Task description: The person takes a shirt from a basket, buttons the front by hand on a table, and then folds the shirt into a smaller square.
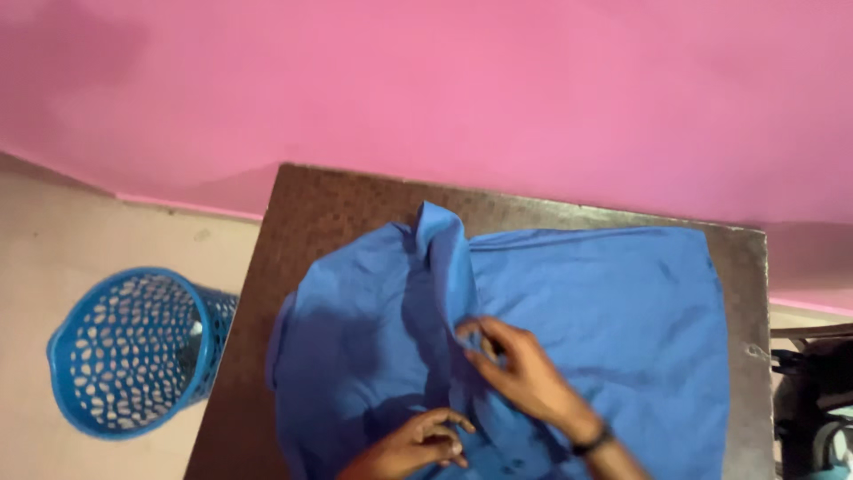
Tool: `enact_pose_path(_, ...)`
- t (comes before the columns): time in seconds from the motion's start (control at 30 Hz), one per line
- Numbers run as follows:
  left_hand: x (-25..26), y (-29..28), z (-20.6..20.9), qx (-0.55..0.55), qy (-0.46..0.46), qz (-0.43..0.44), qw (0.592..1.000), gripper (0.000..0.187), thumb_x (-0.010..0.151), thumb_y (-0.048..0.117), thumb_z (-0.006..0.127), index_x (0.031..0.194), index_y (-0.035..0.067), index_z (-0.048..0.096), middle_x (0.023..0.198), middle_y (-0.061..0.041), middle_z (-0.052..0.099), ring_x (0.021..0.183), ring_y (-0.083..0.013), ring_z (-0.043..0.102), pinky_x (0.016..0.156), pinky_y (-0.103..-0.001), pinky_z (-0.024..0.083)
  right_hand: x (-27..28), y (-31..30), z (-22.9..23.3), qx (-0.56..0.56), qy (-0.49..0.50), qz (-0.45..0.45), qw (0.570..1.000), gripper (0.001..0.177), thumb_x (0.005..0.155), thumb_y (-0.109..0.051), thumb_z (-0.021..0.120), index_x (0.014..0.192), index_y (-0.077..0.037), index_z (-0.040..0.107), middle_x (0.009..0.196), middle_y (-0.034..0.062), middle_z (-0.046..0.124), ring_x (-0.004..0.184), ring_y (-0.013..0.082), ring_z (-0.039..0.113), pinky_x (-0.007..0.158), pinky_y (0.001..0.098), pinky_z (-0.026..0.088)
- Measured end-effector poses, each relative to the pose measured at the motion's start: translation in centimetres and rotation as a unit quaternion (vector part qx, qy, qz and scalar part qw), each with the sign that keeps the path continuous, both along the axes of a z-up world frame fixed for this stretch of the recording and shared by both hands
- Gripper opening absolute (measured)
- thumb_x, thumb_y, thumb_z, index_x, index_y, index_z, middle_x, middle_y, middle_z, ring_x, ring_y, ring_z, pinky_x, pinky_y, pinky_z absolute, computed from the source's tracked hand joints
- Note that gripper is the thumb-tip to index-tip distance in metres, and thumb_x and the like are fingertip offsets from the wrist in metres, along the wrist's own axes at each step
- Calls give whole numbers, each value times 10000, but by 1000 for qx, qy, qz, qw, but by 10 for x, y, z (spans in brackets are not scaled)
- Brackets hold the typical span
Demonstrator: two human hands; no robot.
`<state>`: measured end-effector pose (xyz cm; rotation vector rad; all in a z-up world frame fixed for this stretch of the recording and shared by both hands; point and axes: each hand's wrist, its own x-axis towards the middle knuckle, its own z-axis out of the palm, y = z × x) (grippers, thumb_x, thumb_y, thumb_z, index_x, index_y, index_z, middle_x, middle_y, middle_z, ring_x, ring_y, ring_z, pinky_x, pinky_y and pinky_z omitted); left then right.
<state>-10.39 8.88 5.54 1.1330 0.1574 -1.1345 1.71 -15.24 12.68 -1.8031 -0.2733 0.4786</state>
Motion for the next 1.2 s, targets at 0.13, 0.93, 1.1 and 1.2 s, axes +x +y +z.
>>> enact_pose_path(0.13,7,55,7,217,-252,-11,943,227,919,120,721,1145,89,715,1016,-71,774,966,-125,727,859,-282,564,-20,-86,20,-173,181,266,931,348,875,-170,762,1216,-152,697,809,43,659,681,151,587,643,316,514)
enact_pose_path(0.93,288,78,-24,520,-516,-171,659,536,731,160,776,1250,145,643,1399,-99,556,1387,-326,442,1066,-495,412,135,-58,-73,-287,-137,-205,926,190,935,-120,665,1100,-29,691,1016,164,715,858,354,663,747,447,527)
enact_pose_path(1.1,275,52,-22,369,-688,-201,592,616,715,91,712,1324,158,647,1463,-121,523,1421,-347,438,1060,-494,410,11,-73,-54,-342,-73,-156,924,386,877,-304,748,1114,-3,697,1060,195,727,964,350,683,826,437,541)
enact_pose_path(1.2,280,27,-24,361,-653,-253,616,521,825,165,709,1342,190,644,1461,-107,523,1358,-321,462,1033,-510,386,-51,-83,-57,-349,-31,-177,920,677,747,-407,840,1188,68,645,1058,237,699,954,376,665,781,454,532)
